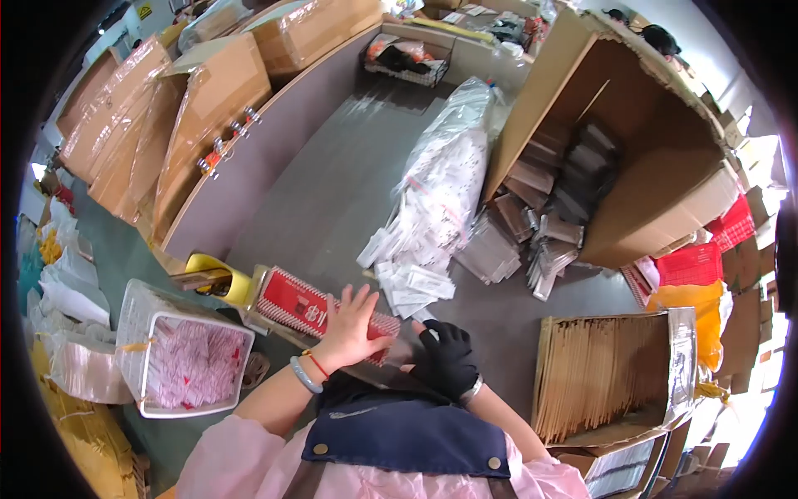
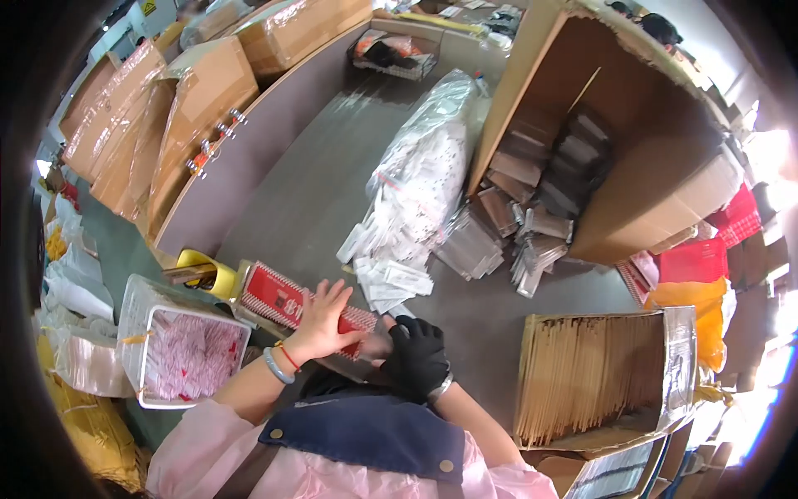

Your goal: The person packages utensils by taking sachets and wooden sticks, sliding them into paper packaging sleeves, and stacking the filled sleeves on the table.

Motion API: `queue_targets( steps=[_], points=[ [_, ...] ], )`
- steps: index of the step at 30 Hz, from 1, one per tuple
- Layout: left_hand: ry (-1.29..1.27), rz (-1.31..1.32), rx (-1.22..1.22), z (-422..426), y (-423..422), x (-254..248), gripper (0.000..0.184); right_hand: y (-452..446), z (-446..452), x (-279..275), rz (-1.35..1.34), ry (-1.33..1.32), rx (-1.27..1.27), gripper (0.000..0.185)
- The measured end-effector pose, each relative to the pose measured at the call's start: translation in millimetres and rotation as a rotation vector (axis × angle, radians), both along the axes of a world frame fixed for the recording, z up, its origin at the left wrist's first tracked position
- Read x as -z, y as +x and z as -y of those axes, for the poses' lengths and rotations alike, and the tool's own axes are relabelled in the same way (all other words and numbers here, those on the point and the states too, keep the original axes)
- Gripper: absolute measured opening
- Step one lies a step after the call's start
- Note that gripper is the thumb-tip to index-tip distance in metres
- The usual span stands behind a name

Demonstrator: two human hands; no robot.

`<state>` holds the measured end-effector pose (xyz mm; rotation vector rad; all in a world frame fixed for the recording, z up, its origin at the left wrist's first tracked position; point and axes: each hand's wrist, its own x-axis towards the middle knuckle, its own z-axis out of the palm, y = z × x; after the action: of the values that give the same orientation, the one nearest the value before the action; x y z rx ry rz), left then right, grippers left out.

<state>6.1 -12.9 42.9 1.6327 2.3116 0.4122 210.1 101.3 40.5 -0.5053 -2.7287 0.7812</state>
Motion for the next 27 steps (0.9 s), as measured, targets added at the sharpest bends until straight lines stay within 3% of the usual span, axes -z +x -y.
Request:
queue_targets(
  steps=[5, 9, 12, 14, 16, 17, 18, 19, 20, 21, 25, 27],
  points=[
    [0.050, -0.056, 0.295, -66.2, -4.5, 8.6, 0.073, 6.4, -77.5, 14.4, 0.067, 0.103, 0.443, 0.073],
    [-0.119, -0.101, 0.430, -100.4, -2.1, 51.2, 0.075, -19.5, -142.6, 28.0, 0.189, 0.220, 0.565, 0.079],
    [0.089, -0.081, 0.471, -120.1, -2.0, 79.0, 0.076, -25.5, -174.2, 58.0, 0.268, 0.175, 0.584, 0.077],
    [0.069, -0.112, 0.466, -128.7, 3.8, 80.3, 0.073, -20.2, -177.1, 72.7, 0.313, 0.156, 0.544, 0.075],
    [-0.068, -0.122, 0.428, -133.2, 13.1, 54.8, 0.066, -6.3, -176.5, 90.2, 0.202, 0.184, 0.448, 0.067],
    [0.019, -0.163, 0.402, -129.7, 14.5, 54.5, 0.054, -0.9, -170.1, 89.5, -0.005, 0.488, 0.419, 0.044],
    [0.092, -0.228, 0.387, -129.7, 13.9, 57.5, 0.048, 2.9, -169.9, 102.0, -0.069, 0.456, 0.423, 0.034],
    [0.167, -0.281, 0.380, -130.1, 15.4, 62.6, 0.042, 8.2, -162.0, 92.2, 0.308, 0.096, 0.445, 0.060],
    [0.270, -0.339, 0.385, -134.3, 16.0, 67.5, 0.031, 15.0, -155.2, 84.3, 0.332, 0.047, 0.443, 0.063],
    [0.300, -0.273, 0.393, -137.6, 15.0, 63.2, 0.024, 26.8, -141.9, 91.5, 0.145, 0.194, 0.435, 0.068],
    [0.281, -0.281, 0.464, -140.3, 15.3, 65.7, 0.016, 59.6, -95.4, 11.0, -0.030, 0.141, 0.529, 0.060],
    [0.246, -0.227, 0.501, -140.4, 14.3, 58.3, 0.010, 93.5, -80.7, -7.8, -0.150, -0.021, 0.636, 0.043]
  ],
)
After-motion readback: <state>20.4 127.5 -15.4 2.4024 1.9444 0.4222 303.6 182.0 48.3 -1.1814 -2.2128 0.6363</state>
